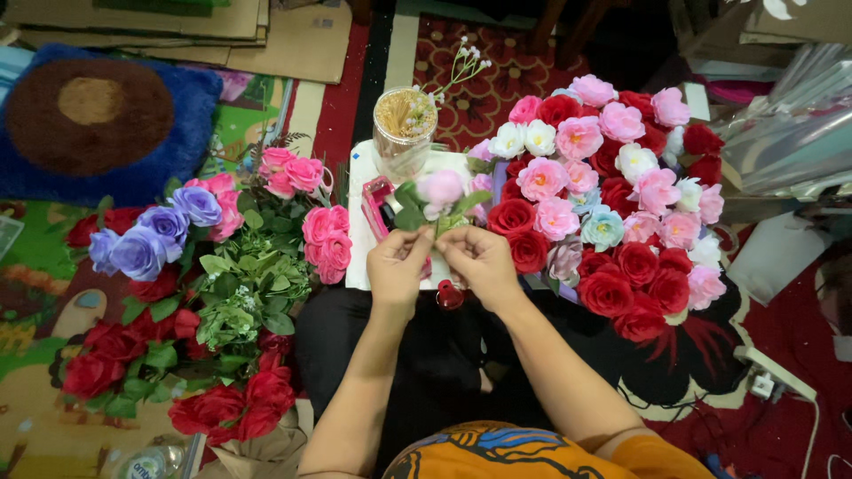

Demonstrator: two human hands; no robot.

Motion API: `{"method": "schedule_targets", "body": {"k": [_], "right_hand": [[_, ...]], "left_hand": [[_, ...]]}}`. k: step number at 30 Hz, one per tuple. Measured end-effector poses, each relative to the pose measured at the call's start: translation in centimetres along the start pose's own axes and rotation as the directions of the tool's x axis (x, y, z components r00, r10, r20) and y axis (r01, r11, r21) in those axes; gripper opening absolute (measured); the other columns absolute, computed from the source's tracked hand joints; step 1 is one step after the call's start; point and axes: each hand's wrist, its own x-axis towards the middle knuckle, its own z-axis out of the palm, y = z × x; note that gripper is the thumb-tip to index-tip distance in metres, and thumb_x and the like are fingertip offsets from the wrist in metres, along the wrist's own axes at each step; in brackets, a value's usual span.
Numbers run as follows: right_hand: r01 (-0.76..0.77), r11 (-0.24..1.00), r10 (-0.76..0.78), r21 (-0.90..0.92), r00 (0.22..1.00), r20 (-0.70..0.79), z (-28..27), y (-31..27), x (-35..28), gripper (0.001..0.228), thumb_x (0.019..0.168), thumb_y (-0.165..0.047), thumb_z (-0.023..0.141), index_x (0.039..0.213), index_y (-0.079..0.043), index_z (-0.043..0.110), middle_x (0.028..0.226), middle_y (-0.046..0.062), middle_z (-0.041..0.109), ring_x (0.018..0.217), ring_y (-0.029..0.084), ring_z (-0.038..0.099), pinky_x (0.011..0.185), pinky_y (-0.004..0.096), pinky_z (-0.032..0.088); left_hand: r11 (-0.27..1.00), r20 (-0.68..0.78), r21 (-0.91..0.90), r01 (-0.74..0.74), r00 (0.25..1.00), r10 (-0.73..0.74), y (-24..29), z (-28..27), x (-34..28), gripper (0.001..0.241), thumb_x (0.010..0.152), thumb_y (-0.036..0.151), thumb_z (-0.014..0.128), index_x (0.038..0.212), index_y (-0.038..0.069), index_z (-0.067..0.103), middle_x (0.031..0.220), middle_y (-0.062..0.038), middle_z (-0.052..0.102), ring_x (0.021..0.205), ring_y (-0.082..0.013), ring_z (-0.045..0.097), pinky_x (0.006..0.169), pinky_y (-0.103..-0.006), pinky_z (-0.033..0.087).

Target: The person arranges a flower bouquet by using a heat tool to shape artificial petals and then placing the flowers into a central foam base.

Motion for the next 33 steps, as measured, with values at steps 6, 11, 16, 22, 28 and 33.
{"method": "schedule_targets", "body": {"k": [6, 11, 16, 22, 28, 33], "right_hand": [[0.152, 0.966, -0.162, -0.210, 0.986, -0.032, -1.2, -1.2, -0.2, 0.010, 0.075, -0.005, 0.073, 0.084, -0.002, 0.069, 0.057, 0.011, 0.064, 0.032, 0.011, 0.052, 0.027, 0.020, 0.039], [0.210, 0.955, -0.227, -0.208, 0.972, -0.059, -0.9, -3.6, -0.5, 0.012, 0.076, -0.003, 0.071, 0.088, -0.002, 0.069, 0.050, 0.009, 0.056, 0.030, 0.011, 0.049, 0.028, 0.020, 0.038], [0.118, 0.986, -0.125, -0.120, 0.991, -0.051, -0.7, -4.0, -0.1, 0.011, 0.077, -0.005, 0.070, 0.087, -0.001, 0.068, 0.050, 0.009, 0.054, 0.029, 0.010, 0.046, 0.026, 0.020, 0.035], [-0.092, 0.962, 0.111, 0.256, 0.992, -0.060, -1.0, -2.1, 0.5, 0.008, 0.079, -0.003, 0.068, 0.075, -0.001, 0.061, 0.050, 0.000, 0.046, 0.035, 0.006, 0.042, 0.027, 0.016, 0.031], [-0.034, 0.959, 0.067, 0.282, 0.992, -0.109, -0.4, -2.6, 0.0, 0.010, 0.078, 0.000, 0.069, 0.072, -0.001, 0.060, 0.051, 0.000, 0.045, 0.037, 0.006, 0.043, 0.028, 0.016, 0.031], [0.077, 0.957, -0.025, 0.279, 0.983, -0.184, -0.2, -3.1, 0.1, 0.016, 0.079, -0.001, 0.071, 0.069, -0.005, 0.060, 0.048, -0.001, 0.043, 0.036, 0.005, 0.040, 0.028, 0.016, 0.031]], "left_hand": [[1.000, -0.060, -0.008, -0.030, 0.998, 0.029, -1.5, 0.7, 0.4, 0.005, 0.083, 0.009, 0.068, 0.082, 0.005, 0.067, 0.053, -0.002, 0.057, 0.041, -0.0044, 0.046, 0.035, -0.0173, 0.038], [0.988, -0.029, 0.107, -0.109, 0.993, 0.113, -1.5, 0.8, 0.1, 0.005, 0.083, 0.009, 0.068, 0.087, 0.006, 0.069, 0.061, -0.003, 0.063, 0.050, -0.0062, 0.052, 0.046, -0.0202, 0.046], [0.950, 0.051, 0.250, -0.185, 0.983, 0.178, 1.6, 1.1, -1.6, 0.011, 0.080, 0.009, 0.070, 0.091, 0.008, 0.071, 0.071, -0.005, 0.068, 0.067, -0.0086, 0.058, 0.062, -0.0264, 0.054], [0.993, 0.119, 0.083, -0.090, 0.990, 0.079, 2.5, 1.6, -2.1, 0.010, 0.081, 0.006, 0.069, 0.090, 0.005, 0.069, 0.075, -0.004, 0.067, 0.072, -0.0080, 0.055, 0.072, -0.0293, 0.053], [0.895, 0.160, 0.258, -0.364, 0.930, 0.332, 1.6, 1.4, -2.1, 0.007, 0.077, 0.008, 0.075, 0.084, 0.011, 0.073, 0.077, -0.003, 0.069, 0.075, -0.0101, 0.063, 0.078, -0.0296, 0.051], [0.732, 0.183, 0.359, -0.579, 0.812, 0.554, 1.4, 1.3, -2.6, 0.003, 0.077, 0.010, 0.072, 0.076, 0.013, 0.071, 0.076, 0.000, 0.068, 0.072, -0.0191, 0.065, 0.078, -0.0298, 0.045]]}}
